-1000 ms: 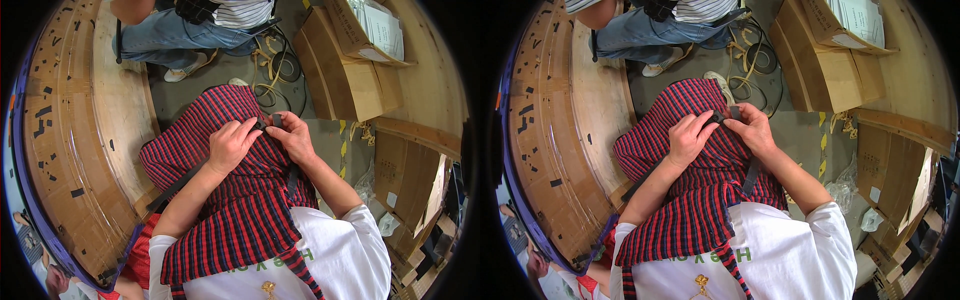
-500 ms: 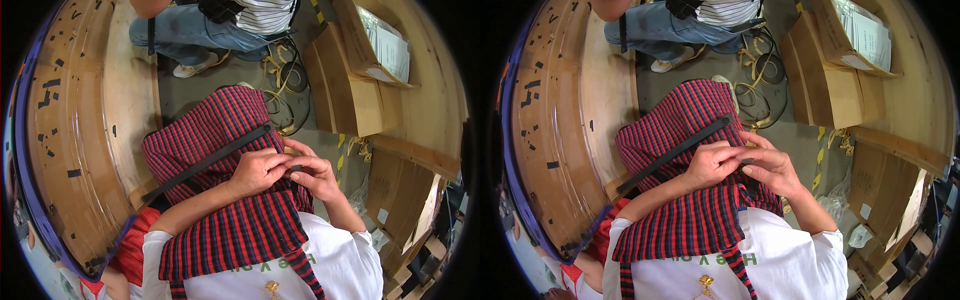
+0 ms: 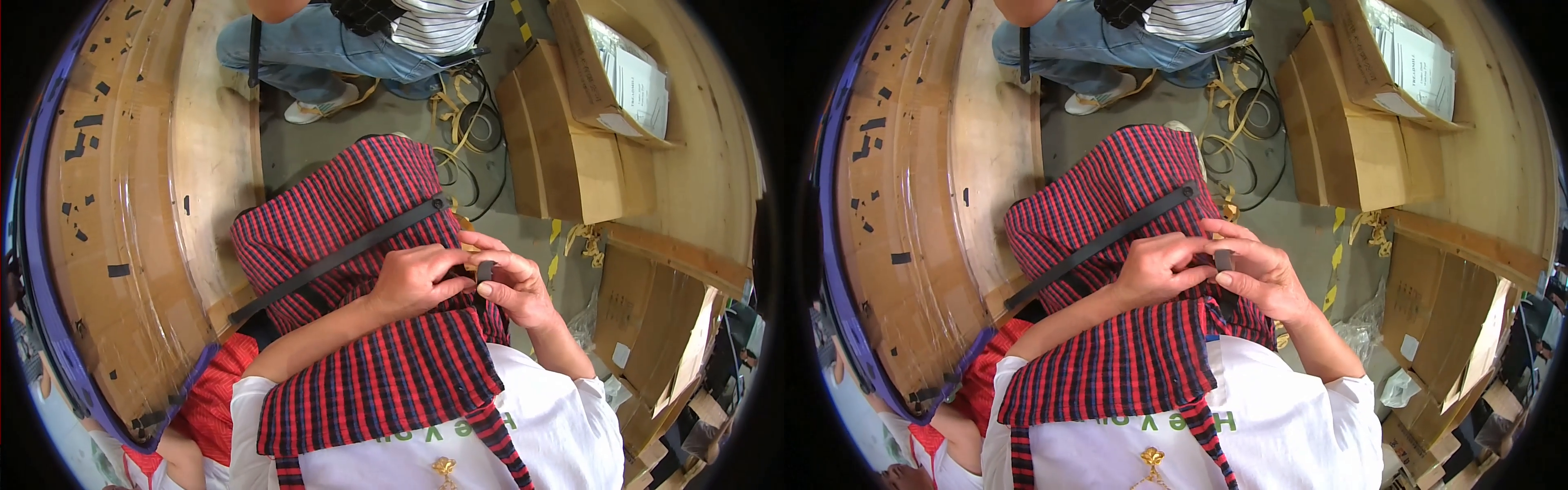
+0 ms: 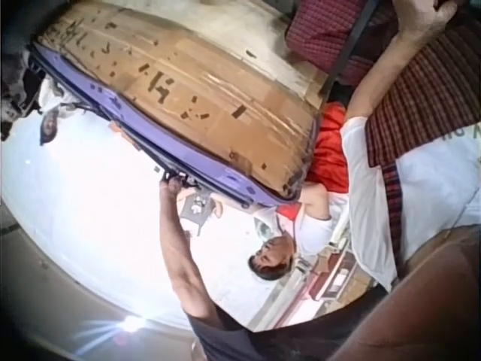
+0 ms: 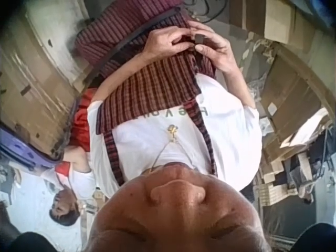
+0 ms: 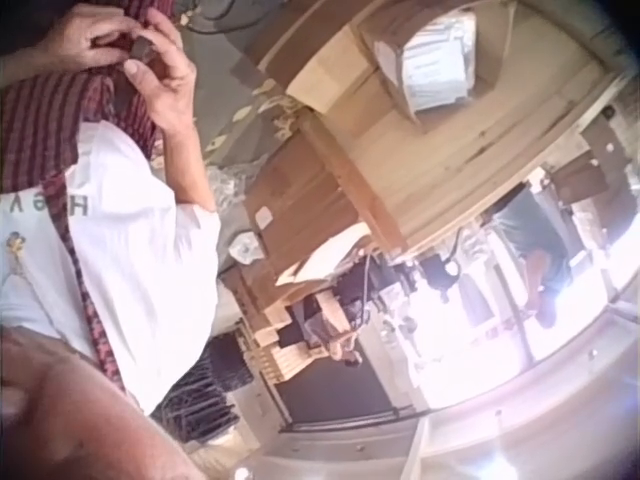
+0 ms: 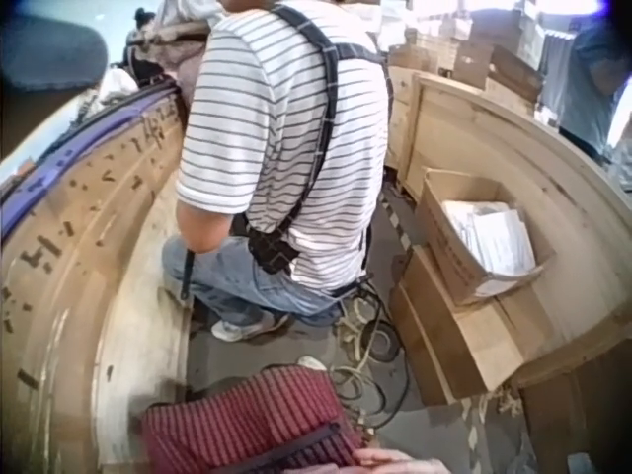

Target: Applying adhesive tape to long plastic profiles in a factory setting.

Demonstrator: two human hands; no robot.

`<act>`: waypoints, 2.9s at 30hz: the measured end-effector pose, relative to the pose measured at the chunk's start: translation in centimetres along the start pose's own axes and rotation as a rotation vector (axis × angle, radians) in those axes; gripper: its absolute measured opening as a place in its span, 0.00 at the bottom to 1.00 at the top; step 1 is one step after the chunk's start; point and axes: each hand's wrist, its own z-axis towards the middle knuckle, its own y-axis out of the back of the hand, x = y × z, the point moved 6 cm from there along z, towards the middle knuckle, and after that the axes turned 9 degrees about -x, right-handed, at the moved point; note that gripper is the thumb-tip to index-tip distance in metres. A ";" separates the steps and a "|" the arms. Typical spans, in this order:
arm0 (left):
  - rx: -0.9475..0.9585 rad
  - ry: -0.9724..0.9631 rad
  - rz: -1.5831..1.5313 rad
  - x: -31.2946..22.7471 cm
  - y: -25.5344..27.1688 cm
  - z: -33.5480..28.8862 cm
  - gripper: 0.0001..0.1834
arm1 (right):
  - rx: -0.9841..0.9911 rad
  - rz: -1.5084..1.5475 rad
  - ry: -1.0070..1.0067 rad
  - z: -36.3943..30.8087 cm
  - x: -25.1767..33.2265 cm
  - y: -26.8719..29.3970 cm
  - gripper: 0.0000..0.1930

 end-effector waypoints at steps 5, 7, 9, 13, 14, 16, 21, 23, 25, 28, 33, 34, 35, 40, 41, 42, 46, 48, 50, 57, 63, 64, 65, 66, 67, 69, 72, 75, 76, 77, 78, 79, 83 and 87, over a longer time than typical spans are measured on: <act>0.058 0.417 -0.408 1.1 0.4 -0.2 0.19 | -0.038 -0.311 0.097 0.1 0.2 -0.3 0.22; 0.066 0.514 -0.501 1.2 -0.2 -0.4 0.17 | -0.028 -0.477 0.191 -0.2 0.5 -0.5 0.23; 0.040 0.723 -0.696 1.7 -0.8 -0.8 0.12 | -0.037 -0.812 0.289 -0.3 0.6 -0.7 0.25; 0.065 0.648 -0.527 0.8 0.4 -0.4 0.10 | -0.127 -1.026 0.383 -0.3 1.1 -1.0 0.26; 0.067 0.653 -0.526 0.6 0.7 -0.2 0.10 | -0.101 -1.037 0.436 0.0 1.1 -1.3 0.32; 0.194 0.431 -0.590 -1.3 0.7 -0.1 0.10 | -0.402 -0.589 -0.081 0.8 -0.8 1.6 0.44; 0.055 0.558 -0.648 0.1 0.7 -0.9 0.16 | -0.085 -0.509 0.117 -0.1 1.0 -0.1 0.35; 0.015 0.505 -0.710 0.4 0.5 -0.9 0.16 | -0.089 -0.231 0.071 -0.7 1.2 -0.5 0.29; 0.039 0.521 -0.644 0.9 0.2 -1.1 0.17 | -0.162 -0.303 -0.005 -0.8 1.2 -0.6 0.16; 0.000 0.482 -0.629 1.0 0.5 -1.1 0.16 | -0.160 -0.368 0.001 -0.2 1.3 -1.4 0.14; 0.023 0.318 -0.452 0.2 0.7 -0.8 0.11 | -0.192 -0.472 -0.017 0.4 0.5 -1.0 0.11; -0.055 0.174 -0.354 -0.2 1.3 -0.6 0.11 | -0.203 -0.558 0.001 0.4 0.5 -0.7 0.09; -0.127 0.075 -0.215 -0.6 1.6 -0.6 0.12 | -0.181 -0.678 0.047 0.5 0.8 -0.4 0.07; -0.178 -0.233 0.322 -1.5 1.5 -0.6 0.13 | -0.167 -0.687 -0.076 0.2 0.7 1.3 0.06; -0.158 -0.250 0.343 -1.7 1.5 -0.5 0.12 | -0.160 -0.631 -0.097 0.1 0.6 1.4 0.06; -0.088 -0.214 0.321 -1.4 1.6 -0.4 0.14 | -0.147 -0.649 -0.122 0.0 0.5 1.6 0.07; -0.335 0.246 0.120 1.4 5.3 0.3 0.13 | -0.290 -0.609 -0.094 0.3 0.1 3.2 0.07; -0.304 0.182 0.220 1.9 6.2 0.8 0.11 | -0.333 -0.548 -0.086 0.5 -0.2 4.1 0.08; -0.314 0.131 0.212 2.5 6.2 1.2 0.08 | -0.424 -0.525 -0.135 0.6 -0.7 5.1 0.08; -0.232 0.064 0.351 4.2 4.5 2.2 0.07 | -0.418 -0.358 -0.150 1.2 -1.7 5.2 0.08; -0.157 0.059 0.397 4.5 3.6 2.9 0.09 | -0.424 -0.267 -0.105 3.0 -3.0 5.2 0.06; -0.118 0.116 0.395 4.9 3.4 3.0 0.11 | -0.424 -0.266 -0.105 3.5 -3.3 5.1 0.06; -0.117 0.117 0.395 4.9 3.3 3.2 0.11 | -0.423 -0.256 -0.085 4.1 -3.4 5.0 0.06; -0.083 0.241 0.334 5.6 3.1 3.3 0.13 | -0.432 -0.251 -0.052 4.7 -3.5 5.0 0.06; -0.051 0.358 0.268 6.2 2.9 3.3 0.14 | -0.445 -0.250 -0.054 5.3 -3.7 4.9 0.06; 0.003 0.402 0.268 6.5 2.6 3.5 0.16 | -0.429 -0.201 -0.045 6.3 -4.1 4.6 0.06; 0.040 0.381 0.313 6.4 2.6 3.4 0.17 | -0.413 -0.149 -0.019 7.0 -4.1 4.3 0.06; 0.008 0.300 0.367 6.1 2.8 3.0 0.16 | -0.409 -0.160 -0.016 7.0 -3.9 4.0 0.07; -0.010 0.276 0.374 6.0 2.8 2.9 0.17 | -0.438 -0.186 -0.033 7.0 -4.0 4.1 0.08; -0.010 0.279 0.372 6.1 2.7 2.7 0.17 | -0.418 -0.179 -0.024 7.1 -4.0 3.9 0.08; -0.029 0.262 0.380 6.1 2.6 2.6 0.16 | -0.436 -0.224 -0.032 7.3 -4.0 3.9 0.08; -0.048 0.245 0.387 6.1 2.5 2.5 0.16 | -0.457 -0.270 -0.026 7.4 -4.0 3.9 0.09; -0.100 0.177 0.383 6.0 2.4 2.2 0.15 | -0.456 -0.367 0.089 8.2 -3.7 3.4 0.10; -0.106 0.115 0.443 5.9 2.4 1.9 0.15 | -0.444 -0.828 0.451 7.7 -2.0 2.2 0.11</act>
